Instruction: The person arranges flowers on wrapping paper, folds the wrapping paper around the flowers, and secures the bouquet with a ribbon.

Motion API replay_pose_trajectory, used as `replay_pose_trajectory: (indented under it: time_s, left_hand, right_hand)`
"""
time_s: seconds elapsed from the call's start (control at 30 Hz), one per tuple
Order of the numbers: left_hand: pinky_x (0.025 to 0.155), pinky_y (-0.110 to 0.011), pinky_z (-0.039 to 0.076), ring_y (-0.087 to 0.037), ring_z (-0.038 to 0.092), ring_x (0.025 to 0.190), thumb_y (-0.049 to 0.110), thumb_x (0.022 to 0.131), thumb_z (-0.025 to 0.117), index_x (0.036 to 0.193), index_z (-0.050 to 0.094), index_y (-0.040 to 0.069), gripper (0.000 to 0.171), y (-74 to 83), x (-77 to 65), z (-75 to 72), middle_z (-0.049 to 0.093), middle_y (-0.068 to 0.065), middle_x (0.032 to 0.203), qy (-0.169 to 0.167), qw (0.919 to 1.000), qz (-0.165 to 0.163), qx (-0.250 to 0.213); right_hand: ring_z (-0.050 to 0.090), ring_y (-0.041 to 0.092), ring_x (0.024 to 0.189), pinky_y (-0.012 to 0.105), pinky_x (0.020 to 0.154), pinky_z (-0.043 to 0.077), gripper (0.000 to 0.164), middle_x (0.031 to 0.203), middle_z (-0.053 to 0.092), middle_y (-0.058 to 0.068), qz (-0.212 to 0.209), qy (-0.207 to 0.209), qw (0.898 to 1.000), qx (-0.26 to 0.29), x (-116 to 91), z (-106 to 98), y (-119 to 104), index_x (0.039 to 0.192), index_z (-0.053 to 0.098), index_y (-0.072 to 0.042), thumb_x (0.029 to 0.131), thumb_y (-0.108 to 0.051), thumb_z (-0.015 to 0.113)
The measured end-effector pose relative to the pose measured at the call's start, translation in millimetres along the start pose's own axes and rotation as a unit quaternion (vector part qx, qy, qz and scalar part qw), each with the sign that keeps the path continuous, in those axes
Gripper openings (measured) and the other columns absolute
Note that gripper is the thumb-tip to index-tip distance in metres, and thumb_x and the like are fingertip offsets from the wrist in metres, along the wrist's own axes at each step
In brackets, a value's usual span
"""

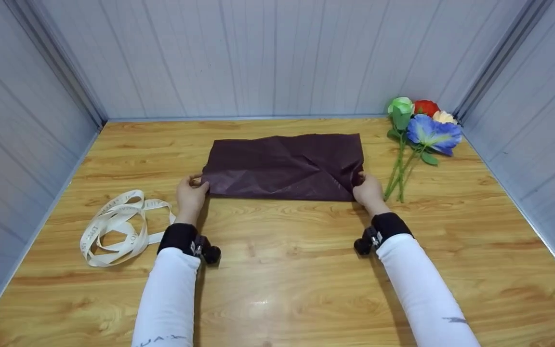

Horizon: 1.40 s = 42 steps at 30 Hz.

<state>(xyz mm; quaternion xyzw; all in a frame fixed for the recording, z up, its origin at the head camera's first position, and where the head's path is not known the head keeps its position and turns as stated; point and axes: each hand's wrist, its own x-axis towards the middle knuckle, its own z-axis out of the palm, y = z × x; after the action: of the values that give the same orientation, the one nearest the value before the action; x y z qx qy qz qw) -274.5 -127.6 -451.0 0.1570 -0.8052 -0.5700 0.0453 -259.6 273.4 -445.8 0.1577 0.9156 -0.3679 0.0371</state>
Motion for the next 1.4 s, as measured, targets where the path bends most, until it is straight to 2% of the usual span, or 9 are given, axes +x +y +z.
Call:
replay_pose_trajectory:
  time_s: [0.23,0.3,0.4,0.47,0.6,0.83,1.1,1.27,1.4]
  left_hand:
    - [0.088,-0.031,0.039,-0.025,0.05,0.1,0.019,0.096,0.053,0.144,0.033,-0.002,0.056,0.8,0.8,-4.3,0.054,-0.014,0.111,-0.079,0.9928,-0.006,0.09]
    - [0.09,-0.033,0.039,-0.026,0.051,0.102,0.023,0.096,0.051,0.148,0.024,-0.002,0.064,1.8,0.1,-5.2,0.055,-0.016,0.116,-0.092,0.9892,-0.007,0.114]
    - [0.094,-0.035,0.039,-0.028,0.05,0.109,0.025,0.097,0.049,0.15,0.01,-0.002,0.071,4.0,-1.3,-7.1,0.052,-0.019,0.122,-0.109,0.9873,-0.018,0.114]
    - [0.095,-0.035,0.039,-0.027,0.049,0.109,0.025,0.098,0.048,0.15,0.007,-0.003,0.072,4.9,-2.0,-8.2,0.052,-0.017,0.118,-0.115,0.988,-0.026,0.1]
    - [0.092,-0.033,0.037,-0.024,0.045,0.103,0.021,0.099,0.046,0.148,0.018,-0.006,0.063,7.1,-2.6,-8.1,0.048,-0.012,0.107,-0.124,0.9889,-0.027,0.078]
    - [0.109,-0.049,0.022,-0.042,0.027,0.13,0.034,0.09,0.06,0.14,0.033,-0.007,0.07,9.7,-7.8,-3.5,0.033,-0.03,0.139,-0.077,0.9765,-0.057,0.193]
    - [0.104,-0.052,0.019,-0.042,0.021,0.124,0.03,0.083,0.07,0.127,0.042,-0.008,0.065,6.0,-11.5,-0.1,0.03,-0.028,0.131,-0.06,0.972,-0.06,0.219]
    - [0.1,-0.051,0.03,-0.042,0.038,0.119,0.024,0.088,0.062,0.12,0.056,-0.003,0.043,3.0,-10.8,-1.8,0.047,-0.026,0.124,0.012,0.9817,-0.029,0.188]
    - [0.082,-0.042,0.045,-0.032,0.06,0.096,0.014,0.09,0.057,0.106,0.067,0.0,0.023,1.9,-9.1,-4.8,0.065,-0.017,0.103,0.1,0.9866,0.03,0.126]
  right_hand:
    - [0.036,0.037,0.135,0.046,0.113,0.024,0.052,0.143,0.042,0.022,-0.003,-0.003,1.0,0.001,-2.6,3.0,-0.9,0.138,0.045,0.002,0.087,0.001,0.036]
    - [0.049,0.037,0.12,0.047,0.108,0.025,0.037,0.116,0.061,0.021,-0.01,0.026,1.0,-0.012,-4.0,3.2,-1.4,0.11,0.065,-0.002,0.084,0.001,0.039]
    - [0.047,0.031,0.086,0.035,0.086,0.026,0.018,0.071,0.05,0.009,-0.04,0.098,0.994,-0.027,-6.8,3.6,-2.2,0.066,0.049,-0.009,0.078,0.003,0.044]
    - [0.043,0.03,0.078,0.033,0.077,0.027,0.022,0.065,0.04,0.006,-0.061,0.142,0.987,-0.036,-8.4,4.0,-2.4,0.061,0.039,-0.011,0.075,0.005,0.047]
    - [0.059,0.032,0.088,0.034,0.079,0.044,0.011,0.083,0.063,0.01,-0.053,0.156,0.986,-0.035,-9.3,3.3,-1.8,0.073,0.062,-0.006,0.079,0.001,0.056]
    - [0.065,0.03,0.093,0.028,0.071,0.047,0.015,0.1,0.069,0.017,-0.006,0.106,0.991,0.079,-7.3,4.9,2.6,0.093,0.067,-0.001,0.085,-0.009,0.057]
    - [0.065,0.013,0.073,0.018,0.056,0.038,0.029,0.092,0.069,0.016,-0.006,0.058,0.991,0.117,-8.3,5.1,1.5,0.084,0.061,-0.002,0.097,-0.026,0.052]
    - [0.056,0.002,0.056,0.015,0.055,0.042,0.023,0.11,0.062,0.018,0.017,0.025,0.983,0.183,-6.3,4.3,2.2,0.115,0.056,0.001,0.099,-0.013,0.047]
    - [0.052,0.002,0.051,0.016,0.053,0.042,0.024,0.095,0.062,0.005,0.034,0.019,0.96,0.278,-6.6,4.1,3.7,0.12,0.053,-0.002,0.098,-0.009,0.048]
